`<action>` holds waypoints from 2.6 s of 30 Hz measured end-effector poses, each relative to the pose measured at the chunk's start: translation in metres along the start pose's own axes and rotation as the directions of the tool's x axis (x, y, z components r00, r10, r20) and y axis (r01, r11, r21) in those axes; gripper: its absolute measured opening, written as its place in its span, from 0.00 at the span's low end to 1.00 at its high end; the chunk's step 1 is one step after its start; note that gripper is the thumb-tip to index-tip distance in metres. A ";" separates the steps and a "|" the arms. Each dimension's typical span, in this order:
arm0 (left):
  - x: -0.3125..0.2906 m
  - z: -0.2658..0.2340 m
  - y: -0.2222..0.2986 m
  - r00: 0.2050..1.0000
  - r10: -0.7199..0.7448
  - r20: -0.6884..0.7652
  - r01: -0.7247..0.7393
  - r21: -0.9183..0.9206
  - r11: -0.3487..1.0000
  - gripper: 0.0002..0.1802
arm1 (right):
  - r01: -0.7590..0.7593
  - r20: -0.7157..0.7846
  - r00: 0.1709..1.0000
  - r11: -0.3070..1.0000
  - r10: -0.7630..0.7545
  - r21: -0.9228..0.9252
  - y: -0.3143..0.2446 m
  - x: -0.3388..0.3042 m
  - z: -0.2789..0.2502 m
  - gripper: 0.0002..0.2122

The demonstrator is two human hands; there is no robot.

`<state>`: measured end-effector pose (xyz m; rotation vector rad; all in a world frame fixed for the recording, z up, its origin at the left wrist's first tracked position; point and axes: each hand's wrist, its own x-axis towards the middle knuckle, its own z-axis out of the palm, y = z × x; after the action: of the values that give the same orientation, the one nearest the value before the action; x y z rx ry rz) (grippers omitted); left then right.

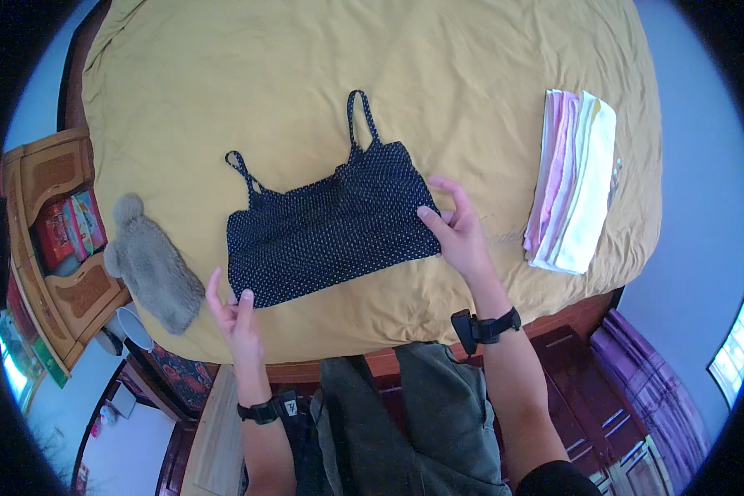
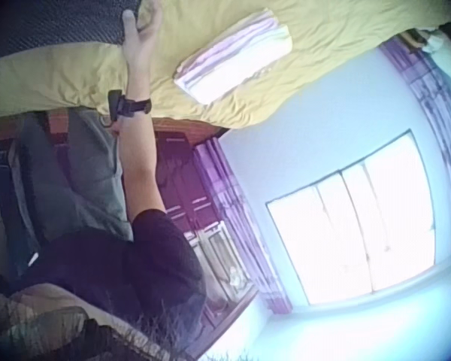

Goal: The person picks up folded clothes from a bed, including a pink garment and black pants, and places them into a wooden closet. The person then picks up several white cloths, a green sweater, and a black tank top, folding each item by hand on the bed before placing them into the closet.

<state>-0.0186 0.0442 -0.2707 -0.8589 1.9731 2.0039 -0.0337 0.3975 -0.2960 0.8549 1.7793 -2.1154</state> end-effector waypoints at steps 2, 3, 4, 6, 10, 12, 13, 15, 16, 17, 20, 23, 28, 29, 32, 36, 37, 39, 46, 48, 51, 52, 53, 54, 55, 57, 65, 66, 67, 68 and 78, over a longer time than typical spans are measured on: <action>-0.004 -0.014 -0.009 0.989 0.147 -0.012 -0.144 0.159 0.977 0.18 | -0.076 0.009 0.997 0.973 0.080 -0.219 0.002 -0.011 -0.006 0.18; -0.003 -0.025 -0.008 0.969 0.139 0.204 -0.150 0.043 0.988 0.10 | -0.078 -0.002 0.997 0.962 0.080 -0.260 0.005 -0.017 -0.007 0.15; -0.004 -0.029 -0.010 0.969 0.144 0.203 -0.156 0.044 0.987 0.10 | -0.073 0.001 0.997 0.963 0.076 -0.258 0.006 -0.022 -0.010 0.15; -0.011 -0.033 0.004 0.963 0.033 0.266 -0.053 0.067 0.996 0.11 | -0.025 0.111 0.994 0.999 0.022 0.028 0.005 -0.036 -0.016 0.20; -0.023 -0.033 0.053 0.924 -0.002 0.382 -0.037 0.095 0.995 0.20 | 0.107 0.349 0.935 0.989 -0.065 -0.102 -0.051 -0.066 -0.010 0.32; -0.032 -0.035 0.076 0.936 -0.059 0.348 0.015 0.129 0.992 0.22 | 0.044 0.334 0.941 0.963 0.050 -0.268 -0.053 -0.076 -0.016 0.32; -0.033 -0.038 0.086 0.942 -0.007 0.337 -0.077 0.234 0.969 0.25 | 0.143 0.342 0.939 0.944 -0.035 -0.297 -0.057 -0.080 -0.014 0.30; -0.037 -0.040 0.100 0.922 0.128 0.367 -0.228 0.244 0.943 0.24 | 0.304 0.294 0.938 0.847 -0.185 -0.435 -0.078 -0.089 -0.010 0.23; -0.040 -0.043 0.108 0.886 0.249 0.392 -0.365 0.256 0.895 0.22 | 0.323 0.296 0.933 0.842 -0.205 -0.433 -0.088 -0.096 -0.012 0.23; -0.041 -0.050 0.118 0.843 0.311 0.438 -0.474 0.331 0.816 0.18 | 0.448 0.346 0.888 0.743 -0.304 -0.497 -0.099 -0.100 -0.018 0.20; -0.067 -0.059 0.159 0.915 0.252 0.315 -0.365 0.378 0.851 0.15 | 0.651 0.380 0.759 0.606 -0.529 -0.457 -0.130 -0.113 0.001 0.14; -0.083 -0.083 0.213 0.874 0.372 0.313 -0.482 0.458 0.747 0.12 | 0.715 0.287 0.697 0.670 -0.658 -0.201 -0.172 -0.136 0.045 0.06; -0.108 -0.144 0.289 0.927 0.231 0.294 -0.318 0.294 0.901 0.07 | 0.489 0.136 0.867 0.871 -0.480 -0.050 -0.232 -0.192 0.108 0.07; -0.112 -0.161 0.300 0.891 0.276 0.360 -0.355 0.175 0.918 0.08 | 0.540 0.186 0.837 0.831 -0.514 -0.135 -0.244 -0.210 0.124 0.07; -0.131 -0.187 0.318 0.917 0.326 0.231 -0.310 -0.102 0.945 0.08 | 0.738 0.478 0.654 0.633 -0.587 -0.233 -0.272 -0.272 0.159 0.11; -0.149 -0.221 0.326 0.899 0.391 0.196 -0.283 -0.421 0.862 0.07 | 0.916 0.808 0.116 0.377 -0.578 0.137 -0.276 -0.352 0.211 0.12; -0.155 -0.233 0.323 0.895 0.409 0.180 -0.321 -0.378 0.869 0.11 | 0.893 0.850 0.064 0.410 -0.523 0.185 -0.268 -0.366 0.224 0.12; -0.180 -0.234 0.331 0.868 0.492 0.068 -0.486 -0.090 0.869 0.14 | 0.859 0.892 -0.022 0.447 -0.452 0.248 -0.261 -0.377 0.248 0.13; -0.273 -0.250 0.357 0.913 0.302 0.273 -0.399 0.453 0.797 0.29 | 0.737 0.974 -0.158 0.638 -0.161 0.225 -0.261 -0.359 0.328 0.12; -0.294 -0.259 0.347 0.914 0.318 0.252 -0.389 0.326 0.862 0.32 | 0.747 0.943 -0.188 0.583 -0.274 0.318 -0.266 -0.357 0.360 0.12; -0.319 -0.274 0.335 0.890 0.388 0.238 -0.450 0.333 0.829 0.39 | 0.693 0.907 -0.257 0.591 -0.334 0.413 -0.254 -0.357 0.398 0.14; -0.325 -0.281 0.327 0.903 0.390 0.181 -0.429 0.337 0.838 0.39 | 0.702 0.909 -0.256 0.584 -0.328 0.409 -0.253 -0.363 0.411 0.13; -0.328 -0.282 0.319 0.885 0.444 0.140 -0.465 0.286 0.838 0.40 | 0.719 0.856 -0.315 0.486 -0.410 0.497 -0.252 -0.368 0.426 0.13; -0.337 -0.285 0.313 0.865 0.496 0.076 -0.498 0.251 0.830 0.42 | 0.708 0.782 -0.387 0.387 -0.488 0.592 -0.248 -0.379 0.441 0.13; -0.351 -0.299 0.304 0.901 0.433 0.020 -0.414 0.336 0.846 0.44 | 0.667 0.807 -0.379 0.472 -0.452 0.577 -0.239 -0.388 0.450 0.13; -0.352 -0.319 0.272 0.693 0.720 0.029 -0.639 0.487 0.596 0.44 | 0.627 0.851 -0.392 0.575 -0.350 0.525 -0.217 -0.402 0.470 0.13; -0.405 -0.362 0.206 0.754 0.543 -0.369 -0.514 0.182 0.838 0.40 | 0.668 0.922 -0.384 0.701 0.039 0.249 -0.145 -0.441 0.527 0.13; -0.409 -0.371 0.183 0.737 0.544 -0.401 -0.558 0.091 0.825 0.37 | 0.625 0.921 -0.379 0.759 0.089 0.184 -0.141 -0.459 0.533 0.13; -0.411 -0.374 0.153 0.670 0.594 -0.444 -0.649 0.036 0.760 0.35 | 0.620 0.920 -0.387 0.756 0.059 0.212 -0.134 -0.471 0.540 0.13; -0.411 -0.382 0.134 0.598 0.644 -0.478 -0.736 -0.010 0.677 0.32 | 0.614 0.921 -0.389 0.750 0.019 0.244 -0.126 -0.482 0.548 0.13; -0.536 -0.488 0.142 0.263 0.755 -0.601 -0.581 0.525 0.621 0.11 | 0.322 0.914 -0.346 0.941 0.215 -0.099 -0.109 -0.593 0.644 0.32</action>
<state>0.4685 -0.3036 0.1623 -1.0773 3.5480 1.7924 0.2035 -0.3006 0.1880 -1.1305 0.8564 -1.2709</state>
